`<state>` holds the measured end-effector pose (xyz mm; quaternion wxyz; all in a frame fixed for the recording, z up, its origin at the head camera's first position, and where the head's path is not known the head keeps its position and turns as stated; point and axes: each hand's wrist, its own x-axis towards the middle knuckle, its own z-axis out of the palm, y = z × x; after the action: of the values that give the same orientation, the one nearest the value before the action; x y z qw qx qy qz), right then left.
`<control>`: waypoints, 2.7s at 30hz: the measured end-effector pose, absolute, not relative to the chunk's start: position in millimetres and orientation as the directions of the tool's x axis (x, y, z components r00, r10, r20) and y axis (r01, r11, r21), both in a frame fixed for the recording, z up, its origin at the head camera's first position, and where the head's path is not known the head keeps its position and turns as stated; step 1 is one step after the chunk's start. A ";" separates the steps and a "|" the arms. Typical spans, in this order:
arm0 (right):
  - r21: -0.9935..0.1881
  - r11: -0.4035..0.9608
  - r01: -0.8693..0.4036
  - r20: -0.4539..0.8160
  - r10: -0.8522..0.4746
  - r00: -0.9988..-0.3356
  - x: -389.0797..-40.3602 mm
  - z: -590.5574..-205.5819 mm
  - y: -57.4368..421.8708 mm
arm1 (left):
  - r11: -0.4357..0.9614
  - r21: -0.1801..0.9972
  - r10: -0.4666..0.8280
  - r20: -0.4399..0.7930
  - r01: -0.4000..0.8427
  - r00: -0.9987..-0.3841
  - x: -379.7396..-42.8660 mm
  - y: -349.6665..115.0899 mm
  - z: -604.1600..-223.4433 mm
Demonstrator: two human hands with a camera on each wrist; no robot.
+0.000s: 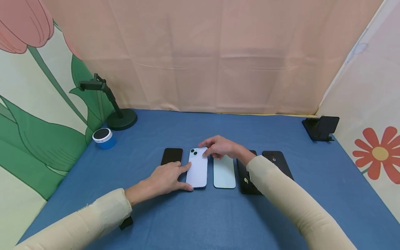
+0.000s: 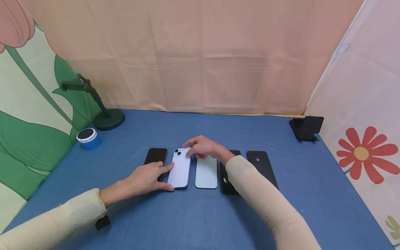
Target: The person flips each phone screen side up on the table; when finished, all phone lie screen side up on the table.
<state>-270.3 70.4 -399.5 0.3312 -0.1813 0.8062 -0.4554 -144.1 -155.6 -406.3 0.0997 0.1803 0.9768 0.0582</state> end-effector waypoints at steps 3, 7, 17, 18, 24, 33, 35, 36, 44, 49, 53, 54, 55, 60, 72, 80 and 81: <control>-0.845 0.535 -0.012 -0.368 -0.597 -0.713 -270.3 -399.1 71.1 | 0.927 0.152 0.366 -0.175 0.342 -0.914 -143.7 -156.2 -407.1; -0.835 0.549 -0.028 -0.372 -0.601 -0.707 -270.5 -399.0 71.3 | 0.927 0.153 0.367 -0.183 0.342 -0.912 -143.7 -156.6 -407.8; -0.777 0.622 -0.094 -0.411 -0.616 -0.672 -274.4 -386.3 71.6 | 0.919 0.157 0.385 -0.170 0.361 -0.907 -145.7 -158.2 -407.8; -0.773 0.627 -0.096 -0.418 -0.617 -0.667 -275.2 -384.8 71.9 | 0.919 0.157 0.387 -0.168 0.363 -0.907 -146.1 -158.3 -407.4; -0.762 0.644 -0.073 -0.464 -0.621 -0.633 -279.9 -380.5 73.7 | 0.913 0.150 0.404 -0.182 0.380 -0.897 -147.1 -159.3 -404.7; -0.756 0.651 -0.070 -0.482 -0.626 -0.613 -282.4 -378.7 73.1 | 0.896 0.125 0.443 -0.190 0.426 -0.876 -148.0 -161.6 -405.2; -0.754 0.652 -0.077 -0.479 -0.628 -0.613 -282.4 -377.2 72.7 | 0.893 0.123 0.449 -0.183 0.433 -0.875 -147.6 -162.0 -404.9; -0.754 0.652 -0.080 -0.478 -0.628 -0.614 -282.4 -376.5 72.5 | 0.891 0.126 0.453 -0.179 0.436 -0.873 -147.4 -162.2 -404.8; -0.758 0.645 -0.095 -0.470 -0.643 -0.605 -283.5 -373.9 70.4 | 0.854 0.173 0.511 -0.105 0.490 -0.853 -143.6 -161.9 -400.0; -0.753 0.647 -0.116 -0.463 -0.647 -0.606 -283.1 -370.5 69.3 | 0.782 0.306 0.581 -0.041 0.543 -0.813 -139.8 -155.1 -394.8; -0.752 0.646 -0.128 -0.462 -0.656 -0.597 -282.3 -367.2 67.9 | 0.757 0.385 0.590 -0.054 0.528 -0.806 -137.6 -148.5 -392.9; -0.753 0.646 -0.128 -0.463 -0.657 -0.595 -282.0 -366.1 67.5 | 0.756 0.395 0.588 -0.057 0.522 -0.807 -137.5 -147.3 -393.2; -0.755 0.644 -0.124 -0.464 -0.658 -0.593 -281.9 -365.2 67.3 | 0.758 0.401 0.583 -0.061 0.515 -0.810 -137.4 -146.3 -393.8; -0.761 0.640 -0.110 -0.466 -0.657 -0.592 -282.8 -361.4 66.5 | 0.758 0.406 0.575 -0.048 0.510 -0.817 -138.2 -142.5 -395.2; -0.721 0.681 -0.130 -0.490 -0.633 -0.599 -289.1 -356.7 65.2 | 0.728 0.404 0.618 -0.038 0.554 -0.785 -144.7 -140.9 -392.0; -0.714 0.686 -0.137 -0.494 -0.633 -0.595 -287.6 -352.7 63.9 | 0.716 0.408 0.630 -0.029 0.566 -0.776 -144.6 -141.3 -390.5; -0.716 0.684 -0.140 -0.490 -0.635 -0.598 -287.3 -352.7 64.2 | 0.716 0.410 0.630 -0.029 0.565 -0.776 -144.7 -141.4 -390.0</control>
<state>-287.3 64.2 -352.7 0.3836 -0.2326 0.8335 -0.3224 -144.7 -141.4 -390.0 0.0835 0.3239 0.9224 0.1929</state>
